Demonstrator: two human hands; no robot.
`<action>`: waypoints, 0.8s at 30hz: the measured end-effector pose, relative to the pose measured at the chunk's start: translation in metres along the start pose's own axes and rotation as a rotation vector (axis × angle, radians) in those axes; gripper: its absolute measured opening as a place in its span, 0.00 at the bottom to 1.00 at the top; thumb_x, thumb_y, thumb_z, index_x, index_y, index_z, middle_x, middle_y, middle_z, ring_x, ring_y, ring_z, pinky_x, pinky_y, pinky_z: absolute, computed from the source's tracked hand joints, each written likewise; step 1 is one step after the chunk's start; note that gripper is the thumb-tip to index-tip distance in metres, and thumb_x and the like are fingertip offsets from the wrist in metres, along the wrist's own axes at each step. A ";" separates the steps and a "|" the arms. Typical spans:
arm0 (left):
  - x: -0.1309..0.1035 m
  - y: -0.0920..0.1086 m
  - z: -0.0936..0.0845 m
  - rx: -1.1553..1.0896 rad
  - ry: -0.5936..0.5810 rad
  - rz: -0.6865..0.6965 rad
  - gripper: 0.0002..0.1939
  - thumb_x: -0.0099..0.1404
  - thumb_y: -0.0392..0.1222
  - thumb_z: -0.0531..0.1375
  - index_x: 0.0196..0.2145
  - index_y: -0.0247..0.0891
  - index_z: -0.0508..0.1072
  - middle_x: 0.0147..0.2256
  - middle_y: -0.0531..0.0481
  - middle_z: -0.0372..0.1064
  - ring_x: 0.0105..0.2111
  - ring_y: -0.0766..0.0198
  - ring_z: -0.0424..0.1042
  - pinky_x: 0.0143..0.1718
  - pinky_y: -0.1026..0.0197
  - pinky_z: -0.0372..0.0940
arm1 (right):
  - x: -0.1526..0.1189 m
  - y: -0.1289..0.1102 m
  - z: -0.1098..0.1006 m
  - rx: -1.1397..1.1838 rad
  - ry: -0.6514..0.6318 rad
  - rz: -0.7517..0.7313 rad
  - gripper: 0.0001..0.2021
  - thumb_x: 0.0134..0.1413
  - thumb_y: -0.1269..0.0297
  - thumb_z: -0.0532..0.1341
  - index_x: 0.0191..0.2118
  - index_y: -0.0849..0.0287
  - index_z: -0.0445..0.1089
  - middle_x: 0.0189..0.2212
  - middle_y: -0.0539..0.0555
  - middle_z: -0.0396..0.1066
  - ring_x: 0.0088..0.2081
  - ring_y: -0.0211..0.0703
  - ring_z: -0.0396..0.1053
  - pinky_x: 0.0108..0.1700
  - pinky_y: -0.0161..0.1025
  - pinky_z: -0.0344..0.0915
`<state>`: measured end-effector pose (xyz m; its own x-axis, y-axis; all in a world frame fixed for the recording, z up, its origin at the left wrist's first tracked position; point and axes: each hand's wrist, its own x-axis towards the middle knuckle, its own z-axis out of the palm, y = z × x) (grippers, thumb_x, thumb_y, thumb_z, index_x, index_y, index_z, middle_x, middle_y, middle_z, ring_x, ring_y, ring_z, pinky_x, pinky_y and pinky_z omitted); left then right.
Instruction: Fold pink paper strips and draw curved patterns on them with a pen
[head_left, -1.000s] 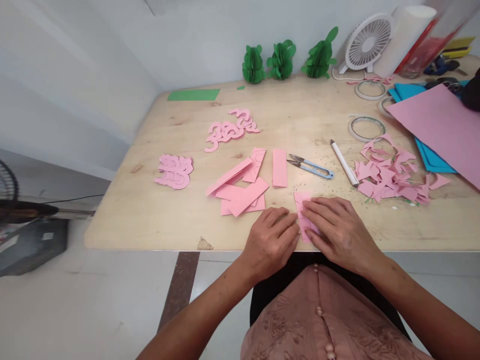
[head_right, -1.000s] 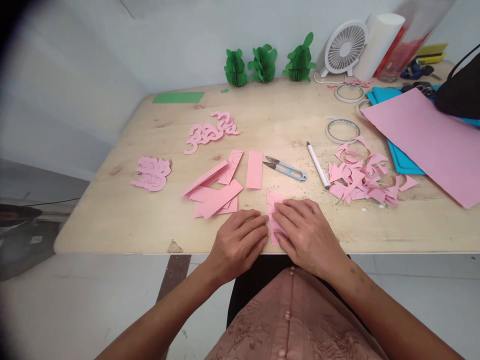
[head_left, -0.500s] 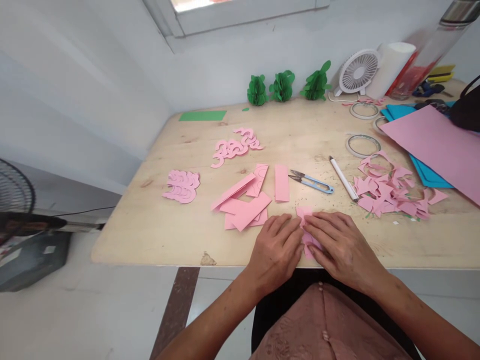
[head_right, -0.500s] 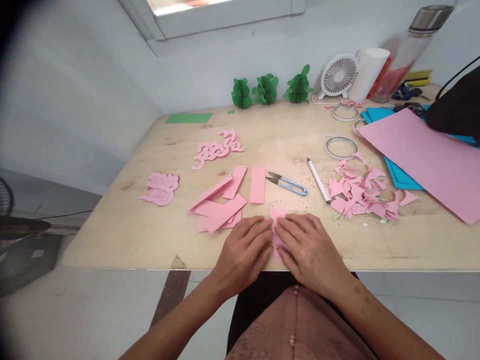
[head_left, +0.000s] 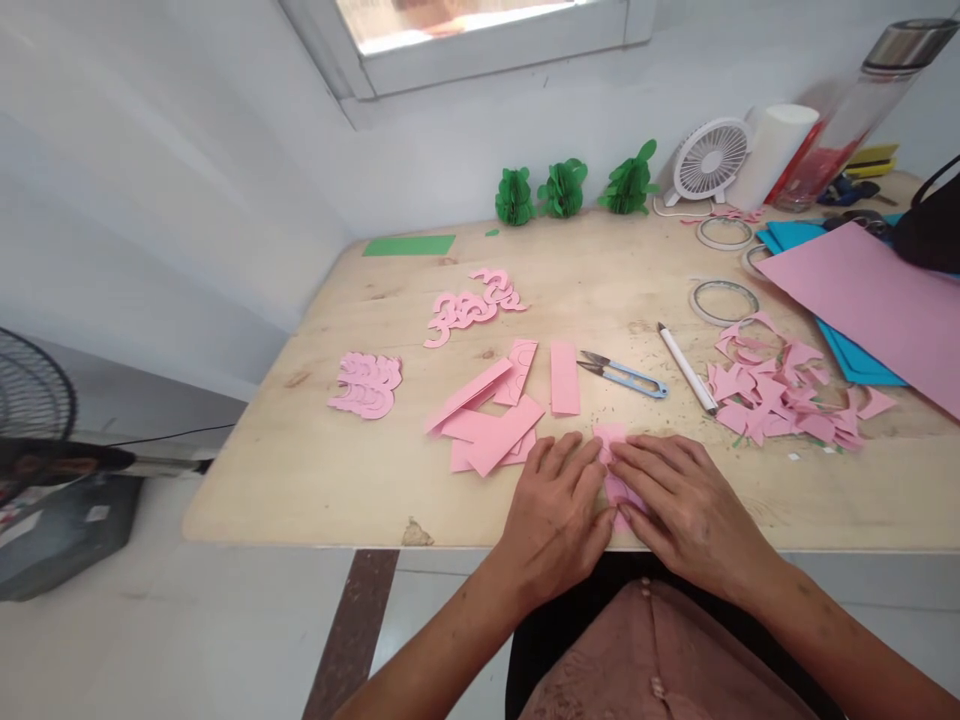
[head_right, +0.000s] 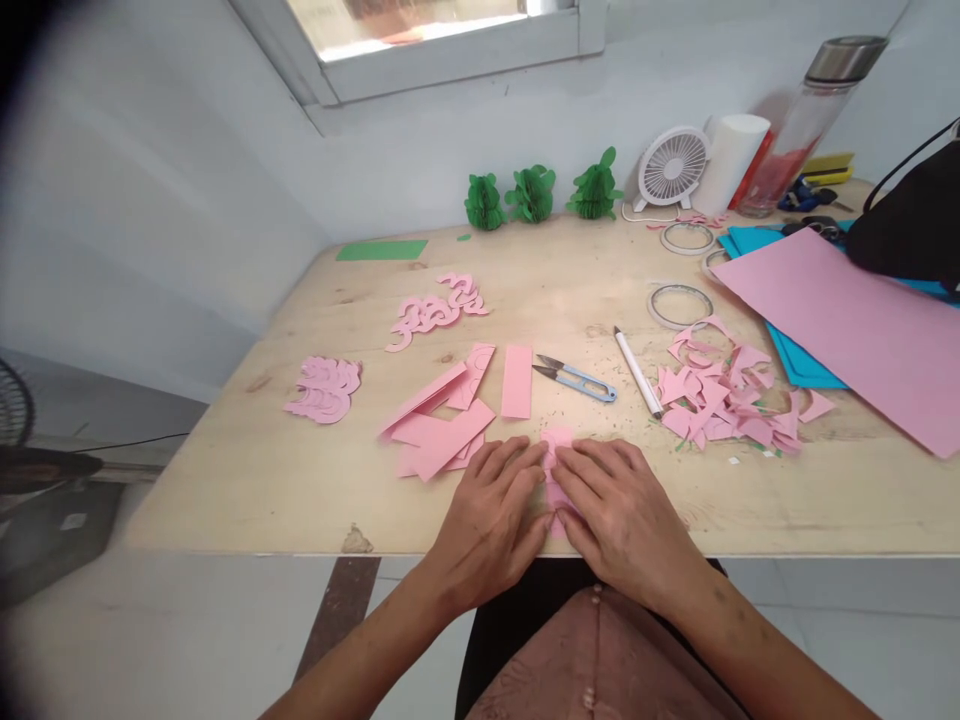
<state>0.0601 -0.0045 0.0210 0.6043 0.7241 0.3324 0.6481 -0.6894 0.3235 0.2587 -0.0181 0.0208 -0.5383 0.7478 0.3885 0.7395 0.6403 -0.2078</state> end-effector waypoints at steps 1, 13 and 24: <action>0.000 0.000 0.000 -0.001 -0.003 -0.003 0.17 0.65 0.41 0.55 0.51 0.36 0.67 0.57 0.42 0.67 0.58 0.48 0.63 0.58 0.41 0.57 | 0.000 0.000 0.000 0.000 -0.001 0.000 0.18 0.61 0.67 0.58 0.56 0.63 0.68 0.54 0.59 0.72 0.56 0.54 0.66 0.54 0.54 0.62; -0.003 0.000 0.000 -0.039 -0.008 -0.023 0.16 0.64 0.40 0.56 0.49 0.36 0.67 0.58 0.41 0.66 0.59 0.48 0.62 0.60 0.39 0.56 | 0.001 -0.001 -0.004 0.043 -0.004 0.035 0.18 0.60 0.67 0.58 0.56 0.58 0.68 0.52 0.60 0.74 0.54 0.53 0.69 0.52 0.55 0.64; -0.007 -0.002 0.003 -0.064 -0.012 -0.034 0.12 0.65 0.41 0.56 0.46 0.36 0.68 0.59 0.44 0.65 0.60 0.48 0.60 0.61 0.39 0.54 | 0.049 0.109 -0.046 -0.445 -0.104 -0.002 0.13 0.58 0.77 0.53 0.42 0.58 0.72 0.42 0.59 0.77 0.41 0.52 0.72 0.42 0.48 0.59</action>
<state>0.0563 -0.0079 0.0157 0.5879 0.7473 0.3096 0.6379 -0.6637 0.3907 0.3314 0.0799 0.0580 -0.5606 0.7751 0.2916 0.8281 0.5210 0.2071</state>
